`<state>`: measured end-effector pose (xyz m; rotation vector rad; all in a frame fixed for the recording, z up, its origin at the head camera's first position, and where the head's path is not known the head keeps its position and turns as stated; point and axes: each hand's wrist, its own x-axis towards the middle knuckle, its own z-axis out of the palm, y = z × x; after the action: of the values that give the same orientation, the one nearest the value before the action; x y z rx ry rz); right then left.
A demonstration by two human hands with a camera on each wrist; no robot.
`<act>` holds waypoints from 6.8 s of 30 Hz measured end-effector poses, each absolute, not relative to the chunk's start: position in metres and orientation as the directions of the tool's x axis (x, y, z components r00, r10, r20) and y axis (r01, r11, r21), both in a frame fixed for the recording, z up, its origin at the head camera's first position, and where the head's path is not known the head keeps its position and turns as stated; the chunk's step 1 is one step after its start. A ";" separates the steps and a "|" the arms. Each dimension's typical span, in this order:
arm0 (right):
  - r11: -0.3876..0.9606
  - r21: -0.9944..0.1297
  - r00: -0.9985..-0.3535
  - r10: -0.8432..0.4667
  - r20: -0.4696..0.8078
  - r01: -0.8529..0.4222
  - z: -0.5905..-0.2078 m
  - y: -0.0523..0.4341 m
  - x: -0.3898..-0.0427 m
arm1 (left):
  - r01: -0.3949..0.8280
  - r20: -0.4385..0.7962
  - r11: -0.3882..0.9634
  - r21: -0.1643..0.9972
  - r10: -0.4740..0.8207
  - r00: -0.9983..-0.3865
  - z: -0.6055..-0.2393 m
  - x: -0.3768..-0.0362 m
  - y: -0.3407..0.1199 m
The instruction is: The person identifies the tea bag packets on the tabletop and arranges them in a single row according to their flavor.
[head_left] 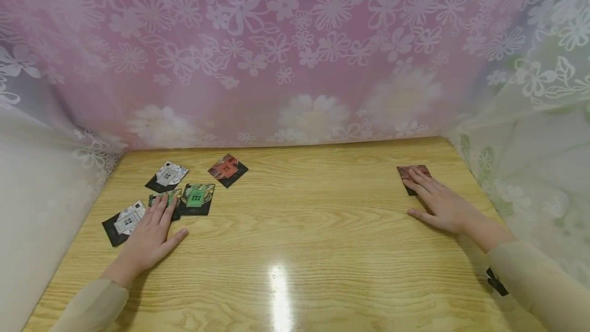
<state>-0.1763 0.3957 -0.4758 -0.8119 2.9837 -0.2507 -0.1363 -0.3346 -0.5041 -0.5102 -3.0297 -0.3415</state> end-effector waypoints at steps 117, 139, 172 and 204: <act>0.753 -0.022 -0.716 -0.633 -0.294 -0.657 -0.474 0.022 -0.275 | 0.312 0.072 0.934 0.174 0.304 -0.950 -0.508 -0.142 -0.336; 0.826 -0.167 -0.781 -0.564 -0.270 -0.538 -0.468 0.112 -0.247 | 0.308 0.064 0.936 0.169 0.301 -0.951 -0.505 -0.141 -0.335; 0.889 -0.253 -0.871 -0.437 -0.224 -0.381 -0.484 0.218 -0.205 | 0.295 0.032 0.942 0.161 0.294 -0.955 -0.508 -0.140 -0.337; 0.937 -0.221 -0.919 -0.318 -0.232 -0.269 -0.483 0.275 -0.181 | 0.305 0.070 0.939 0.160 0.297 -0.952 -0.510 -0.137 -0.338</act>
<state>-0.1807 0.2747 -0.4830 -0.4367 2.8281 -0.2687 -0.1370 -0.3377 -0.5096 -0.4734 -3.0494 -0.2632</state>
